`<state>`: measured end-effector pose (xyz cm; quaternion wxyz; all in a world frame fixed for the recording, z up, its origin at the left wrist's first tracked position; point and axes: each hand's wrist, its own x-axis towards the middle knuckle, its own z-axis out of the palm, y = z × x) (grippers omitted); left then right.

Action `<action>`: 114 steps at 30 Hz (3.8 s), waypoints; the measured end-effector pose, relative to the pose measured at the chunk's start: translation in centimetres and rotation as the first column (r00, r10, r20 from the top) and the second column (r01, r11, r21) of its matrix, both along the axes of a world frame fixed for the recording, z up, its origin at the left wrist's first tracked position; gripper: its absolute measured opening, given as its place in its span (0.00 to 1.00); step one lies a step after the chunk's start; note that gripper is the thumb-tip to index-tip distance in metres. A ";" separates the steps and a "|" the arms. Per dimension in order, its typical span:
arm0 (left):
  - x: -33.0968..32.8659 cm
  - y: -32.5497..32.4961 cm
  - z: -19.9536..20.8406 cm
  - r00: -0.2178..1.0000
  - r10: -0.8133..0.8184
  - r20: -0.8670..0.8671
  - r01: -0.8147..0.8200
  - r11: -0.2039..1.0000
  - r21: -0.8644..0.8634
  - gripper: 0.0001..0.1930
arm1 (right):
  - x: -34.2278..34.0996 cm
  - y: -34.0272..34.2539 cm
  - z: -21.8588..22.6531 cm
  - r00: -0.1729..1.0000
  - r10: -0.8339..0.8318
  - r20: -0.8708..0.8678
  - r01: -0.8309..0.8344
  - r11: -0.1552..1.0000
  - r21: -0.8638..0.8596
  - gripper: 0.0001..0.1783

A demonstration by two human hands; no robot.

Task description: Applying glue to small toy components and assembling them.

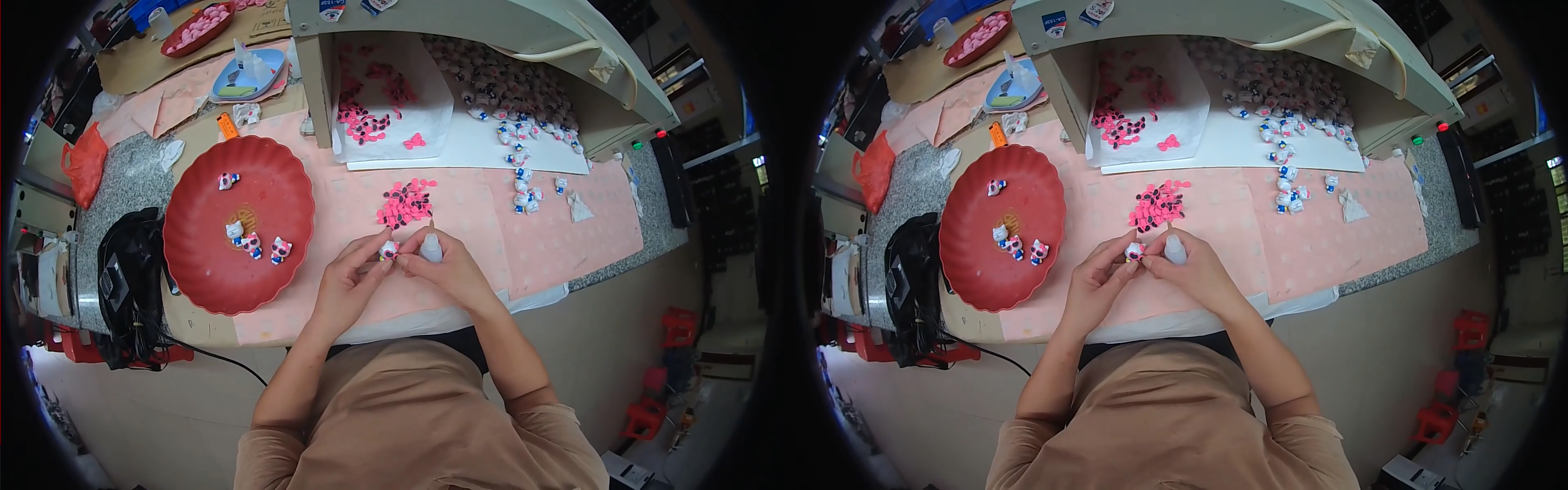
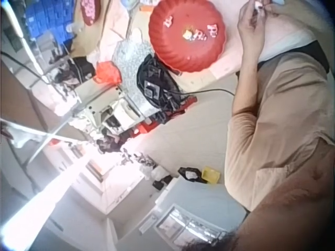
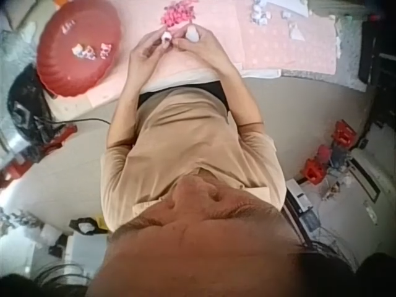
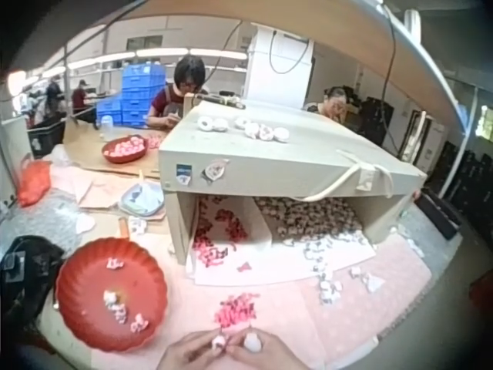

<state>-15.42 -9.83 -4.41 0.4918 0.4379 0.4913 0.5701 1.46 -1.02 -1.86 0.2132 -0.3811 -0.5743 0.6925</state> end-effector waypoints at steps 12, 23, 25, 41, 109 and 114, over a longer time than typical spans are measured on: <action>0.1 -0.4 1.4 0.921 0.009 0.390 0.036 0.994 -0.108 0.16 | -0.8 -1.2 0.6 0.979 -0.096 -0.178 0.113 0.989 0.091 0.14; 2.1 -1.1 0.3 0.965 0.094 0.245 -0.093 0.996 -0.017 0.16 | 0.2 -1.3 0.3 0.980 -0.054 -0.189 0.064 0.997 0.048 0.14; 2.2 -1.0 0.3 0.965 0.091 0.244 -0.088 0.996 -0.025 0.15 | 0.5 -1.3 0.1 0.974 -0.089 -0.210 0.098 0.995 0.033 0.14; 2.4 -1.4 -1.2 0.910 -0.073 0.409 0.066 0.997 0.032 0.16 | 0.3 -3.4 -0.6 0.962 -0.233 -0.144 0.250 0.962 0.112 0.08; 1.6 0.6 0.1 0.995 0.096 0.026 -0.090 0.983 -0.160 0.24 | 2.8 -2.3 -2.7 0.912 -0.287 -0.292 0.398 0.454 0.797 0.18; 1.6 0.6 0.3 0.996 0.084 0.030 -0.079 0.985 -0.153 0.23 | 2.7 -2.3 -2.8 0.918 -0.297 -0.263 0.378 0.456 0.806 0.19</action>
